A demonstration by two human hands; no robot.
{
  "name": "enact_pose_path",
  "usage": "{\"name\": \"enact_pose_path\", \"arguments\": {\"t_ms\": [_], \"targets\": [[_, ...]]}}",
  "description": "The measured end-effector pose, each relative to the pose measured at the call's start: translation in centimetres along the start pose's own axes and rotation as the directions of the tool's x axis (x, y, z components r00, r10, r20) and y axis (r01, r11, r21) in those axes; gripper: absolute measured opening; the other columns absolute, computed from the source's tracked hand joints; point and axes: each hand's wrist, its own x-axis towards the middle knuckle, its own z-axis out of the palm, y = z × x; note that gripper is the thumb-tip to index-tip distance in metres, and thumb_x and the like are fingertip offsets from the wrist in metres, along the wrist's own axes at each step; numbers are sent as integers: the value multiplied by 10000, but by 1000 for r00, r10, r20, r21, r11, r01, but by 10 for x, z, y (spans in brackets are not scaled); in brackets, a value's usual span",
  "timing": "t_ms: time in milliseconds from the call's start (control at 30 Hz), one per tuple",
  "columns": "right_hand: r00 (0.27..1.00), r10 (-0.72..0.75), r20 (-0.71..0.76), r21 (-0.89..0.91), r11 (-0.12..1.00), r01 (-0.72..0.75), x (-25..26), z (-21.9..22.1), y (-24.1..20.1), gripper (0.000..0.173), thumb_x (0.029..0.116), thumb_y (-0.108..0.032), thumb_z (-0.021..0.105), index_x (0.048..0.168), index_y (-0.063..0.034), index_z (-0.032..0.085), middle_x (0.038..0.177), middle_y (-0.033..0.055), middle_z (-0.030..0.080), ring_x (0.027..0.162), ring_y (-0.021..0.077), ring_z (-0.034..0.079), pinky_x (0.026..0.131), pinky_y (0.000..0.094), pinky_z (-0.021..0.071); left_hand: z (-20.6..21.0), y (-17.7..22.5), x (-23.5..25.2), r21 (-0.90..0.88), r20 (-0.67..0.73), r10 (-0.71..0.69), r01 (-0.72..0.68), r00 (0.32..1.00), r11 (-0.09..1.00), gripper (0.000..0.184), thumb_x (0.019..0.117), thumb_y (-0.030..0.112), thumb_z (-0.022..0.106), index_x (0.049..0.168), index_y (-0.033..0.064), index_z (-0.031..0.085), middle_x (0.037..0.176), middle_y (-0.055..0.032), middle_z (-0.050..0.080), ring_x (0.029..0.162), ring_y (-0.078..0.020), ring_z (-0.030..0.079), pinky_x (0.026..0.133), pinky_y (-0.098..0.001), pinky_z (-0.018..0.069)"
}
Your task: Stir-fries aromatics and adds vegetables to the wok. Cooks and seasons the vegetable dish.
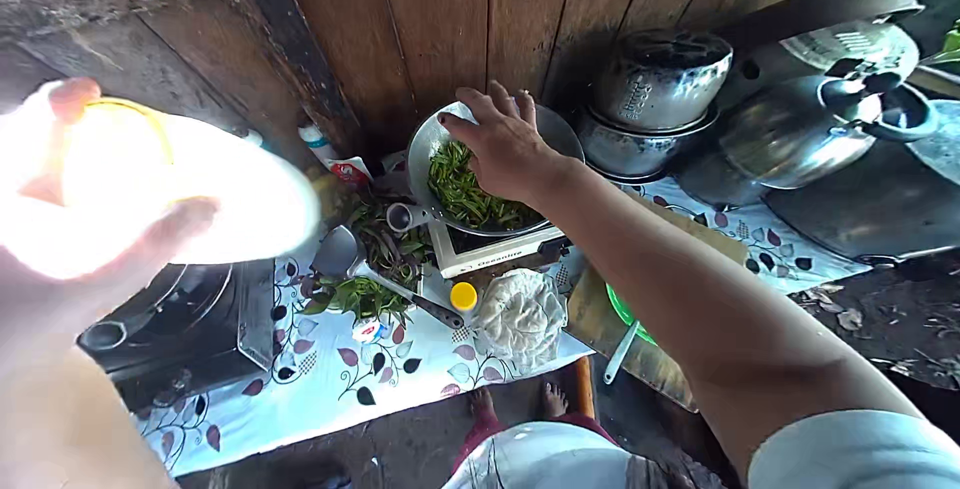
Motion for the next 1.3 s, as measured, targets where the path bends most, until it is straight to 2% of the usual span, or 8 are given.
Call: {"name": "enact_pose_path", "arguments": {"t_ms": [233, 533, 733, 933, 1067, 1133, 1233, 1300], "targets": [[882, -472, 1, 829, 493, 263, -140, 27, 12, 1351, 604, -410, 945, 1629, -42, 145, 1537, 159, 469, 1351, 173, 538, 1083, 349, 509, 71, 144, -42, -232, 247, 269, -213, 931, 949, 980, 715, 649, 711, 1481, 63, 533, 1257, -179, 620, 1072, -250, 630, 856, -473, 556], [996, 32, -86, 745, 665, 43, -196, 167, 98, 1106, 586, -163, 970, 1476, 119, 376, 1419, 294, 532, 1316, 296, 566, 1127, 415, 464, 271, 181, -63, -201, 649, 246, -149, 720, 968, 934, 789, 527, 768, 1577, 152, 434, 1374, -309, 529, 1135, -447, 612, 865, -593, 541], [984, 178, -13, 664, 737, -125, -191, 211, 102, 1084, 668, -266, 932, 1486, 145, 352, 1460, 327, 498, 1385, 355, 508, 1195, 408, 380, 314, 182, -71, 18, 754, 106, -181, 648, 983, 922, 868, 611, 675, 1612, 167, 360, 1447, -335, 469, 1188, -471, 585, 929, -577, 514], [960, 280, -6, 670, 714, -204, -186, 215, 91, 1038, 703, -222, 918, 1496, 138, 354, 1497, 328, 463, 1436, 373, 447, 1230, 411, 323, 306, 219, -69, 255, 708, -347, 236, 615, 938, 979, 960, 688, 523, 1611, 5, 261, 1482, -350, 432, 1304, -466, 532, 1045, -542, 475], [971, 237, 14, 682, 708, -183, -189, 213, 95, 1176, 645, -236, 950, 1527, 151, 277, 1552, 368, 364, 1477, 411, 377, 1248, 415, 285, 247, 209, -50, 249, 764, -424, 383, 487, 889, 847, 1020, 697, 370, 1068, -88, 683, 1109, -273, 690, 1128, -417, 662, 937, -614, 509], [978, 205, 26, 693, 702, -165, -189, 212, 100, 1207, 635, -236, 958, 1539, 143, 254, 1566, 367, 341, 1484, 407, 369, 1243, 412, 293, 240, 198, -48, 249, 721, -391, 313, 572, 917, 809, 1028, 686, 358, 910, -39, 697, 1005, -235, 705, 1062, -395, 683, 891, -596, 521], [982, 179, 61, 682, 711, -172, -189, 209, 105, 1184, 659, -256, 957, 1544, 123, 269, 1574, 342, 350, 1482, 371, 382, 1238, 406, 305, 268, 192, -54, -53, 650, -8, 56, 760, 997, 531, 1015, 507, 578, 1206, 32, 721, 1284, -210, 661, 1284, -410, 564, 1026, -639, 443], [977, 204, 65, 671, 716, -194, -189, 206, 103, 1109, 659, -242, 961, 1518, 109, 353, 1536, 309, 427, 1447, 335, 434, 1220, 405, 332, 293, 194, -55, -183, 720, 168, -49, 673, 982, 547, 1037, 503, 540, 1457, 158, 597, 1583, -166, 454, 1506, -433, 315, 1116, -704, 314]]}}
